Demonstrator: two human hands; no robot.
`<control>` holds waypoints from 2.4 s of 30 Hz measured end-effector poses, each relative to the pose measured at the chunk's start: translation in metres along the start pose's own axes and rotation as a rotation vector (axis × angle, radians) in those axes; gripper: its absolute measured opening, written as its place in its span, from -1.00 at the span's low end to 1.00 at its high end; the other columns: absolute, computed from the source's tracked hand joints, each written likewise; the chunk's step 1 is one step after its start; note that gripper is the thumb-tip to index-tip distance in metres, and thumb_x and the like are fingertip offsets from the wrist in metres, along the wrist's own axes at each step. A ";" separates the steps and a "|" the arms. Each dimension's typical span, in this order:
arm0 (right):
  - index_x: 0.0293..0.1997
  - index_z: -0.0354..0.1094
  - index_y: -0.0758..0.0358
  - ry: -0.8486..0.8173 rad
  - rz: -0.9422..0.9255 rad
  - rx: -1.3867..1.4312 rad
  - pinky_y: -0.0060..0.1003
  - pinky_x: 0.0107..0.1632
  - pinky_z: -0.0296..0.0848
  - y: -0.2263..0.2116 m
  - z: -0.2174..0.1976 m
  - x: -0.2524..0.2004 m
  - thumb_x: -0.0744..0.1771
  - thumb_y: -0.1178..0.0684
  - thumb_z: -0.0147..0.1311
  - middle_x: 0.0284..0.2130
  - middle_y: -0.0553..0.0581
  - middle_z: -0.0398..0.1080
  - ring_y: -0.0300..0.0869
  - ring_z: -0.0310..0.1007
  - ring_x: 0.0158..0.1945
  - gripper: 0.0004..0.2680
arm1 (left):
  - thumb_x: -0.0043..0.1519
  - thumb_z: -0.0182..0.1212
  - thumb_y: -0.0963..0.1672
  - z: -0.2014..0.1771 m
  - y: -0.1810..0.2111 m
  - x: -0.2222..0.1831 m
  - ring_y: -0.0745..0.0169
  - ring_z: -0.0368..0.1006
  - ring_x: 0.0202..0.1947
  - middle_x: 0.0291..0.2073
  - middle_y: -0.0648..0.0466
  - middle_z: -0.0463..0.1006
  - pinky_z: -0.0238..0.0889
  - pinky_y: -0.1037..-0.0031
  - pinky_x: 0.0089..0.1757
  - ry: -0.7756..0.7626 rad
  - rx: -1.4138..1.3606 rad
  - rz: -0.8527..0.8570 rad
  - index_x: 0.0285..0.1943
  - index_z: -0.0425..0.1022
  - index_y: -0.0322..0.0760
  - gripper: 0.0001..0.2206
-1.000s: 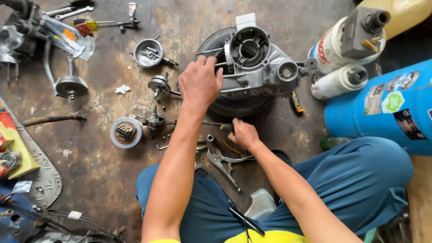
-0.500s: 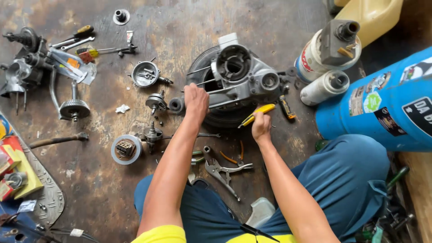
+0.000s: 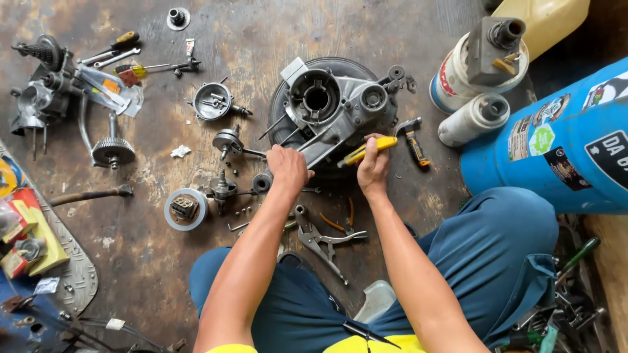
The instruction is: The person sits on the workshop floor with a motorcycle engine/swingarm assembly resting on a tire. They use a yellow utility knife to scrape and cut along the edge of the aluminum casing, repeatedly repositioning and flipping the heavy assembly to reach different sides, and continue scraping the casting edges.
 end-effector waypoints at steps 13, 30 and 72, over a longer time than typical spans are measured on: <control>-0.20 0.41 0.34 -0.022 -0.380 -0.035 -0.26 -0.31 0.64 -0.076 0.022 -0.029 0.30 0.32 0.12 -0.33 0.21 0.42 0.00 0.65 -0.31 -0.93 | 0.10 0.23 -0.09 -0.078 -0.024 0.032 -0.17 0.52 -0.22 -0.38 -0.03 0.59 0.45 0.08 -0.30 0.421 -0.521 0.151 -0.11 0.57 -0.26 -0.76; 0.03 0.45 0.40 0.040 -0.615 -0.287 -0.03 -0.10 0.54 -0.083 0.047 -0.041 0.32 0.26 0.17 -0.22 0.28 0.42 0.18 0.54 -0.12 -0.81 | 0.01 0.42 -0.13 -0.047 -0.014 0.057 -0.15 0.57 -0.18 -0.34 -0.02 0.58 0.49 -0.04 -0.20 0.194 -0.672 0.236 -0.05 0.60 -0.13 -0.69; 0.00 0.45 0.47 -0.076 -0.713 -0.323 0.01 -0.10 0.53 -0.088 0.047 -0.035 0.33 0.23 0.23 -0.24 0.34 0.46 0.21 0.55 -0.16 -0.82 | 0.17 0.01 -0.19 -0.063 -0.015 0.040 -0.22 0.56 -0.35 -0.49 -0.12 0.52 0.47 -0.05 -0.31 0.332 -0.675 0.228 -0.34 0.60 -0.40 -0.79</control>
Point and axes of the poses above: each hand's wrist, its own x-axis towards the middle knuckle, its own z-axis out of the palm, y = z × x, the point moved 9 cm from there along x, towards the middle knuckle
